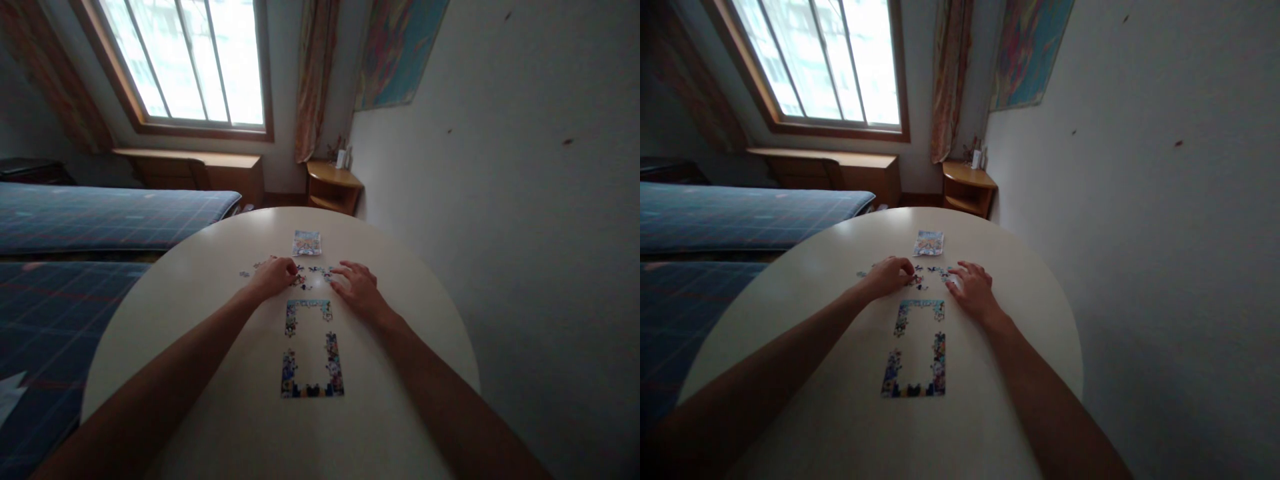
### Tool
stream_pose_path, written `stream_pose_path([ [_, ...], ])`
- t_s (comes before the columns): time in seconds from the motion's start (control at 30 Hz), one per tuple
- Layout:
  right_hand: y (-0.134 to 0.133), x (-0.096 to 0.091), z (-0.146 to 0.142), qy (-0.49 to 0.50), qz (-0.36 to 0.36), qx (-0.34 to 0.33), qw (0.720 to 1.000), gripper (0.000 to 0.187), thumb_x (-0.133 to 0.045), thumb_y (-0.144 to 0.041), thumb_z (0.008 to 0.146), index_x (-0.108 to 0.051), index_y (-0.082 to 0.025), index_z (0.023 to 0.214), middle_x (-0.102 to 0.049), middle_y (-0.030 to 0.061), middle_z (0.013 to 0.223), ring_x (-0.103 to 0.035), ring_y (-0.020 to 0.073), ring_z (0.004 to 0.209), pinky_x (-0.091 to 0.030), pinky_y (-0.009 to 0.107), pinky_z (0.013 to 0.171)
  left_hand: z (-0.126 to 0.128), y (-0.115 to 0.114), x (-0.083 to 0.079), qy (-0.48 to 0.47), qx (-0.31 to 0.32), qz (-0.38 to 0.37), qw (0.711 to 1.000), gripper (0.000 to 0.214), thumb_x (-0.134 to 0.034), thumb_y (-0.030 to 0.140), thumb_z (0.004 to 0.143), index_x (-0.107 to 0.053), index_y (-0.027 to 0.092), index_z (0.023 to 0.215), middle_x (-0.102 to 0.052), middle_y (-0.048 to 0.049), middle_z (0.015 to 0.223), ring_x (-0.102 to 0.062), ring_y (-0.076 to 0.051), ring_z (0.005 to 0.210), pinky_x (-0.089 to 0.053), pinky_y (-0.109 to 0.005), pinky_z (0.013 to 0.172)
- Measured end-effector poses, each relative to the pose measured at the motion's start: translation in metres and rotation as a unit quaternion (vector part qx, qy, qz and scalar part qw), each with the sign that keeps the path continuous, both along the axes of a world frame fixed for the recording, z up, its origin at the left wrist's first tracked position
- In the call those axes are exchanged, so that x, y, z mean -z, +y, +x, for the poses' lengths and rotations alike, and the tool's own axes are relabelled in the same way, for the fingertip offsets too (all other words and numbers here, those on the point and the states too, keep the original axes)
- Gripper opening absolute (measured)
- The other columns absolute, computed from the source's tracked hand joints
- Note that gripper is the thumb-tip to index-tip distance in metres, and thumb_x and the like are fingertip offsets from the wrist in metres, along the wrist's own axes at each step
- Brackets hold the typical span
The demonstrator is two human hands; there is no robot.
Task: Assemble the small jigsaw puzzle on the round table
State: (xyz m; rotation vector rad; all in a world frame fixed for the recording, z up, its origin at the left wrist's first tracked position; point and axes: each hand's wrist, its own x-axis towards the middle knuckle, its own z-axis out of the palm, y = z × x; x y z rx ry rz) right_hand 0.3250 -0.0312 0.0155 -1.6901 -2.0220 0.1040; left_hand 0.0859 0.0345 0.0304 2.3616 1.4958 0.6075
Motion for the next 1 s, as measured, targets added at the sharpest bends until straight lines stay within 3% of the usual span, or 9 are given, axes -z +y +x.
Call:
stream_pose_path([
  [0.17, -0.007, -0.007, -0.010, 0.023, 0.034, -0.039, 0.998, 0.027, -0.062, -0.033, 0.089, -0.069, -0.025, 0.114, -0.063, 0.0071, 0.130, -0.047, 0.0279, 0.128, -0.029, 0.047, 0.107, 0.004, -0.023, -0.002, -0.105, 0.010, -0.004, 0.994, 0.020, -0.059, 0.022, 0.087, -0.074, 0.022, 0.099, -0.076, -0.0039, 0.096, -0.068, -0.022, 0.093, -0.050, -0.034, 0.090],
  [0.33, -0.023, -0.020, -0.027, 0.073, 0.071, -0.117, 0.988, 0.029, -0.066, -0.029, 0.088, -0.065, -0.024, 0.116, -0.073, 0.0056, 0.110, -0.062, 0.0232, 0.108, -0.035, 0.043, 0.100, 0.012, -0.052, 0.000, -0.221, 0.023, -0.039, 0.974, 0.022, -0.058, 0.033, 0.088, -0.072, 0.018, 0.097, -0.076, -0.0047, 0.091, -0.071, -0.018, 0.081, -0.054, -0.028, 0.075],
  [0.47, -0.032, -0.028, -0.038, 0.106, 0.106, -0.144, 0.978, 0.023, -0.067, -0.026, 0.088, -0.067, -0.024, 0.111, -0.075, 0.0034, 0.096, -0.067, 0.0193, 0.092, -0.039, 0.039, 0.093, 0.017, -0.071, -0.005, -0.410, 0.045, -0.133, 0.901, 0.027, -0.069, 0.042, 0.079, -0.069, 0.015, 0.083, -0.075, -0.0068, 0.083, -0.070, -0.020, 0.079, -0.053, -0.031, 0.075],
  [0.57, -0.037, -0.033, -0.040, 0.139, 0.109, -0.155, 0.972, 0.016, -0.065, -0.021, 0.087, -0.070, -0.023, 0.103, -0.076, 0.0028, 0.091, -0.068, 0.0177, 0.084, -0.043, 0.035, 0.088, 0.018, -0.077, -0.006, -0.450, 0.055, -0.171, 0.875, 0.028, -0.072, 0.043, 0.076, -0.067, 0.015, 0.081, -0.075, -0.0067, 0.082, -0.070, -0.020, 0.079, -0.052, -0.032, 0.077],
  [0.7, -0.039, -0.037, -0.036, 0.220, 0.044, -0.189, 0.956, 0.021, -0.060, -0.019, 0.087, -0.072, -0.021, 0.104, -0.076, 0.0036, 0.093, -0.069, 0.0164, 0.084, -0.050, 0.031, 0.082, 0.018, -0.077, -0.005, -0.423, 0.078, -0.176, 0.885, 0.026, -0.067, 0.042, 0.079, -0.067, 0.016, 0.081, -0.075, -0.0064, 0.081, -0.069, -0.019, 0.078, -0.052, -0.032, 0.077],
  [0.83, -0.036, -0.039, -0.022, 0.242, -0.051, -0.192, 0.950, 0.019, -0.060, -0.022, 0.085, -0.074, -0.019, 0.097, -0.077, 0.0038, 0.089, -0.069, 0.0157, 0.081, -0.050, 0.029, 0.076, 0.016, -0.082, -0.007, -0.296, 0.085, -0.128, 0.943, 0.023, -0.061, 0.040, 0.083, -0.067, 0.018, 0.080, -0.073, -0.0053, 0.080, -0.068, -0.021, 0.077, -0.052, -0.034, 0.074],
  [0.93, -0.035, -0.038, -0.007, 0.214, -0.138, -0.202, 0.946, 0.015, -0.063, -0.021, 0.081, -0.075, -0.017, 0.090, -0.075, 0.0024, 0.077, -0.065, 0.0134, 0.069, -0.048, 0.025, 0.067, 0.014, -0.094, -0.006, -0.160, 0.084, -0.037, 0.983, 0.029, -0.064, 0.042, 0.081, -0.065, 0.020, 0.100, -0.070, -0.0088, 0.106, -0.064, -0.027, 0.103, -0.049, -0.043, 0.093],
  [1.0, -0.036, -0.039, 0.001, 0.189, -0.208, -0.210, 0.936, 0.014, -0.065, -0.020, 0.078, -0.075, -0.016, 0.087, -0.073, 0.0019, 0.074, -0.062, 0.0123, 0.065, -0.045, 0.024, 0.062, 0.014, -0.104, -0.003, -0.079, 0.092, 0.004, 0.993, 0.055, -0.070, 0.049, 0.076, -0.058, 0.019, 0.121, -0.056, -0.0137, 0.136, -0.047, -0.032, 0.130, -0.038, -0.049, 0.108],
])
